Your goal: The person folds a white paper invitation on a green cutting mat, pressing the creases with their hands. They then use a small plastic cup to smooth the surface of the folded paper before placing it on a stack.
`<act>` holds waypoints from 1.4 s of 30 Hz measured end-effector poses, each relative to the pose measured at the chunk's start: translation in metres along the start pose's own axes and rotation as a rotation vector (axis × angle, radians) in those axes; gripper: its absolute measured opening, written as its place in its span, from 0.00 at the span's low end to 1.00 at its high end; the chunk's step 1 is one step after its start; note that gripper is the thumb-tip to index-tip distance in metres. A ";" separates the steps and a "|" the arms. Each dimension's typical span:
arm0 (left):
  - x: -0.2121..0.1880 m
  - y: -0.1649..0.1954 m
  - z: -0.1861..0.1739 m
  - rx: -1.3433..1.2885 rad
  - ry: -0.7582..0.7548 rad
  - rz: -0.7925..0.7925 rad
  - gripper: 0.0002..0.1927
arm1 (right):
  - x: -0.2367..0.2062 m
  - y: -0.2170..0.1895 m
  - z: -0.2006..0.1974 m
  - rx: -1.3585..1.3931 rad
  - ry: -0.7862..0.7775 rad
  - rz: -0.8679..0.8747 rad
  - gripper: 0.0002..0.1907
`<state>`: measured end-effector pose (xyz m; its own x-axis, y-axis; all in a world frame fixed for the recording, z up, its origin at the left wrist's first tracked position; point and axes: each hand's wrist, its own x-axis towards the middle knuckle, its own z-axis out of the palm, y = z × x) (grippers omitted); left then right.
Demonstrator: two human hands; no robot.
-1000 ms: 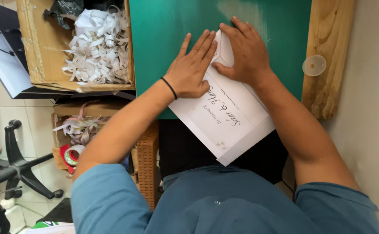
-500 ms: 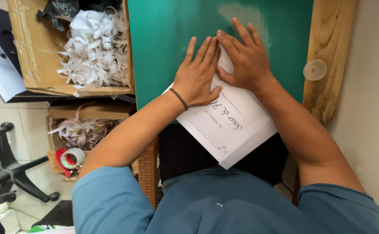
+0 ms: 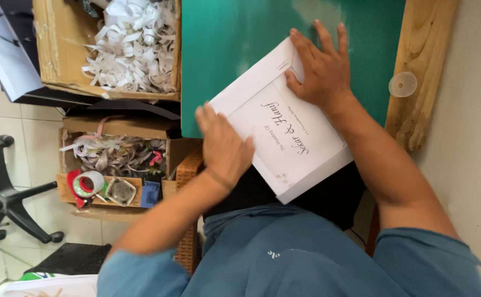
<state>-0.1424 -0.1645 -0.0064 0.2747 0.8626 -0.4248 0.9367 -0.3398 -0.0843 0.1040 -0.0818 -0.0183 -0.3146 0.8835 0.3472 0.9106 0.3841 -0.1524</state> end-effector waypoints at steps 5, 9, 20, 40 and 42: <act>0.108 0.028 -0.056 0.002 0.356 -0.093 0.65 | -0.048 -0.047 -0.024 -0.062 0.031 0.304 0.43; 0.163 0.055 -0.077 0.039 0.283 0.339 0.53 | -0.096 -0.096 -0.056 0.013 -0.008 0.384 0.40; 0.122 0.061 0.002 -0.288 0.492 0.448 0.35 | -0.127 0.045 -0.029 -0.072 0.106 0.407 0.11; 0.115 0.058 0.019 -0.460 0.600 0.473 0.30 | -0.023 -0.021 -0.015 0.135 0.113 0.198 0.13; 0.115 0.058 0.022 -0.557 0.573 0.426 0.32 | -0.044 -0.045 -0.023 0.223 0.006 0.216 0.13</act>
<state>-0.0613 -0.0927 -0.0798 0.5483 0.8105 0.2061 0.6597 -0.5707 0.4890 0.0829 -0.1440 -0.0055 -0.1182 0.9498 0.2898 0.8746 0.2378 -0.4226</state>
